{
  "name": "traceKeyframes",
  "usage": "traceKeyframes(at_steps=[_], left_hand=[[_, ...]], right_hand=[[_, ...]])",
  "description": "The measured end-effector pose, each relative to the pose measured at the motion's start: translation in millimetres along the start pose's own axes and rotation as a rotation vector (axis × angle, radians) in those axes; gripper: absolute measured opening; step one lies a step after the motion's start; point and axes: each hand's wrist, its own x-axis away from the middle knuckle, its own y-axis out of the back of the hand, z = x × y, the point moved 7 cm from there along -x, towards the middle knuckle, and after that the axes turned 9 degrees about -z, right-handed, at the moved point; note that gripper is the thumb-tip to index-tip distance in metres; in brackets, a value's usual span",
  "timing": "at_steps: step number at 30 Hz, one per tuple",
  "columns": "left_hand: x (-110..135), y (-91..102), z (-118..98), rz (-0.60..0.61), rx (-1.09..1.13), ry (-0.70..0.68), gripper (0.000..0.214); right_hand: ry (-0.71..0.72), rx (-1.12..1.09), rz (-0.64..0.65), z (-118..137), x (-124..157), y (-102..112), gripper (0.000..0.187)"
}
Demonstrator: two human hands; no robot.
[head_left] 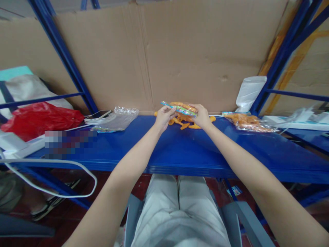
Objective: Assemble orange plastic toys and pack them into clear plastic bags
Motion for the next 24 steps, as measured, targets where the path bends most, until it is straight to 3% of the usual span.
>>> traceKeyframes(at_steps=[7,10,13,15,19,24], left_hand=[[-11.3,9.2,8.5,-0.010,-0.006,0.010,0.018],[-18.2,19.8,14.8,-0.122,-0.019,0.056,0.014],[-24.6,30.2,20.3,-0.247,-0.046,0.112,0.034],[-29.2,28.5,21.9,-0.213,-0.075,0.144,0.037],[-37.2,14.3,19.4,-0.053,-0.132,0.179,0.015],[-45.9,1.2,7.4,-0.067,-0.201,0.147,0.007]], right_hand=[[-0.042,-0.044,-0.028,-2.0,-2.9,3.3,0.033],[-0.123,-0.071,-0.063,-6.2,-6.6,8.4,0.027],[-0.172,-0.090,-0.064,-11.2,-11.4,11.8,0.025],[-0.187,-0.090,-0.043,-14.2,-14.8,13.0,0.025],[-0.186,-0.105,-0.046,-18.7,-23.7,17.9,0.021],[-0.237,-0.071,-0.067,-32.3,-39.8,22.1,0.024]])
